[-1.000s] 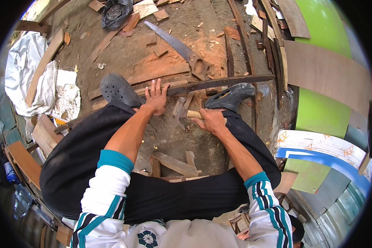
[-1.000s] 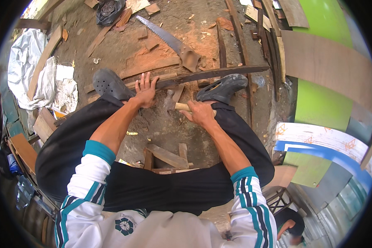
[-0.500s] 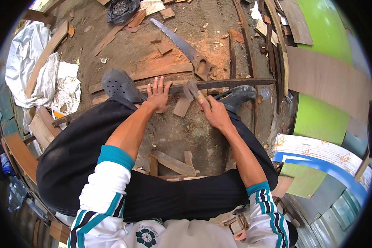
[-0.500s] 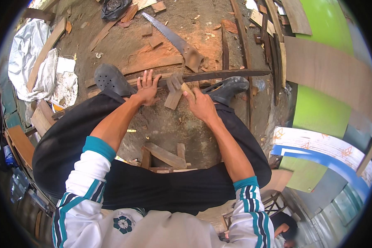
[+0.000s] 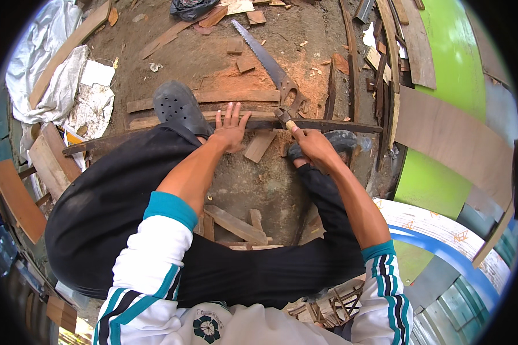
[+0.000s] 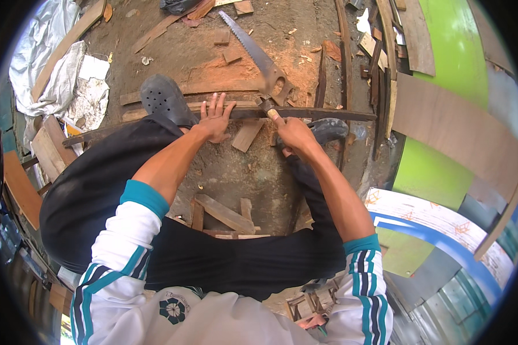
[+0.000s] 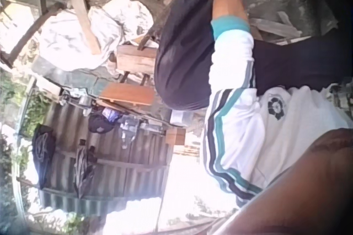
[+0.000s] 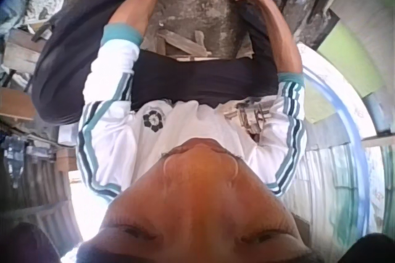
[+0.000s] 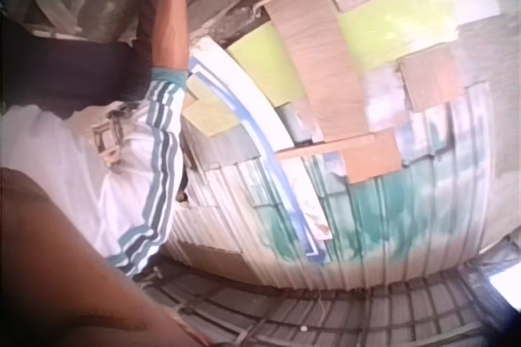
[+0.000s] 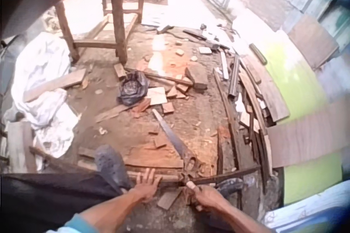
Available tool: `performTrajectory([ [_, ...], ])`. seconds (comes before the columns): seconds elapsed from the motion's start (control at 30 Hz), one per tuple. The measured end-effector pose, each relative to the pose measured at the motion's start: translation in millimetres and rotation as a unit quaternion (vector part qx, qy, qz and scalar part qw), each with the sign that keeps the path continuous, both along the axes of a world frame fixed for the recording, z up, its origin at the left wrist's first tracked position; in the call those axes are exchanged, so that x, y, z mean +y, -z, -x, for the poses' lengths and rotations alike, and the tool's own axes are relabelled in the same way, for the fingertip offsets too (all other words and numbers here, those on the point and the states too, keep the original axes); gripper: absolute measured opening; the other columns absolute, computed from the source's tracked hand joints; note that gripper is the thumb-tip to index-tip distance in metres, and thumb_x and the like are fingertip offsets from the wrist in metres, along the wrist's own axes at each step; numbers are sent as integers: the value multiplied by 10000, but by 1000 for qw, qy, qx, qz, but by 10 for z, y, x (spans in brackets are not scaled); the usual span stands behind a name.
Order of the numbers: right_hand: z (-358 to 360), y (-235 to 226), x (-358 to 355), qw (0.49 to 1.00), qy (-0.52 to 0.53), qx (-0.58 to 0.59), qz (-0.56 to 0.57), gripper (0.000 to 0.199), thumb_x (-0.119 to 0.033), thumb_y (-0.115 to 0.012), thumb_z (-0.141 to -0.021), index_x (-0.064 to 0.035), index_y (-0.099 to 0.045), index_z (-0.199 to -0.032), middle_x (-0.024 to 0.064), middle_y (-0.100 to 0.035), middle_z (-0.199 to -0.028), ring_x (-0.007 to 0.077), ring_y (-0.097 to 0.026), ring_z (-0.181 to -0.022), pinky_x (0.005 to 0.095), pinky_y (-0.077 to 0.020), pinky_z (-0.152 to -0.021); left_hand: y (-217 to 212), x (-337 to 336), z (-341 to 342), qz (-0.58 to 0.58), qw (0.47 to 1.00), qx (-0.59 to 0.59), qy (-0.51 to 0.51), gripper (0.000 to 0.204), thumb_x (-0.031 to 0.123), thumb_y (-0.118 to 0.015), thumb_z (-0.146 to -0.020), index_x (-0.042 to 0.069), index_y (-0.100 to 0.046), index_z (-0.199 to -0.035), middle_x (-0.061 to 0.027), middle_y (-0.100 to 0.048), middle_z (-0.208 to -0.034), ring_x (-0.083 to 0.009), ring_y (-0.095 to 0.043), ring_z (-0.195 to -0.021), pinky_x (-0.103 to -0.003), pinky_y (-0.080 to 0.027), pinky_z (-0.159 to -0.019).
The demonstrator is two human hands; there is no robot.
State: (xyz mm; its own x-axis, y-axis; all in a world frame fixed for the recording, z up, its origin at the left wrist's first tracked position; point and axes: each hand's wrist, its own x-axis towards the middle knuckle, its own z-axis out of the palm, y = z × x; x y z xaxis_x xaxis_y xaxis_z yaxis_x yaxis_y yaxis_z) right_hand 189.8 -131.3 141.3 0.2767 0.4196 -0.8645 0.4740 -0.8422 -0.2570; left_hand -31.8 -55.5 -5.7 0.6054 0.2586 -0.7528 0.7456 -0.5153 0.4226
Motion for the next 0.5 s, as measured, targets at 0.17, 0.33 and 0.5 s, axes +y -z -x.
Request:
performTrajectory([
  [0.17, 158, -213, 38, 997, 29, -43, -52, 563, -488, -416, -1054, 31, -577, -909, 125, -591, -618, 228, -597, -439, 365, -470, -444, 26, -25, 73, -13, 1000, 0, -12, 1117, 498, -713, -871, 139, 38, -1616, -255, 196, -1642, -441, 228, -1507, -638, 55, -1181],
  [0.33, 281, -204, -154, 984, 111, -28, -134, 564, -529, -434, -1047, 8, -571, -942, 52, -513, -605, 163, -521, -420, 328, -430, -412, 38, -96, 72, -40, 999, -25, -24, 1143, 588, -698, -842, 140, 12, -1617, -244, 167, -1653, -434, 213, -1513, -633, 56, -1185],
  [0.5, 421, -107, -58, 993, 48, -28, -100, 548, -520, -442, -1045, 8, -577, -990, 50, -524, -605, 163, -542, -430, 322, -426, -401, 59, -77, 52, -55, 998, -21, -17, 1166, 603, -710, -824, 141, 8, -1618, -234, 158, -1658, -430, 210, -1515, -630, 58, -1187],
])
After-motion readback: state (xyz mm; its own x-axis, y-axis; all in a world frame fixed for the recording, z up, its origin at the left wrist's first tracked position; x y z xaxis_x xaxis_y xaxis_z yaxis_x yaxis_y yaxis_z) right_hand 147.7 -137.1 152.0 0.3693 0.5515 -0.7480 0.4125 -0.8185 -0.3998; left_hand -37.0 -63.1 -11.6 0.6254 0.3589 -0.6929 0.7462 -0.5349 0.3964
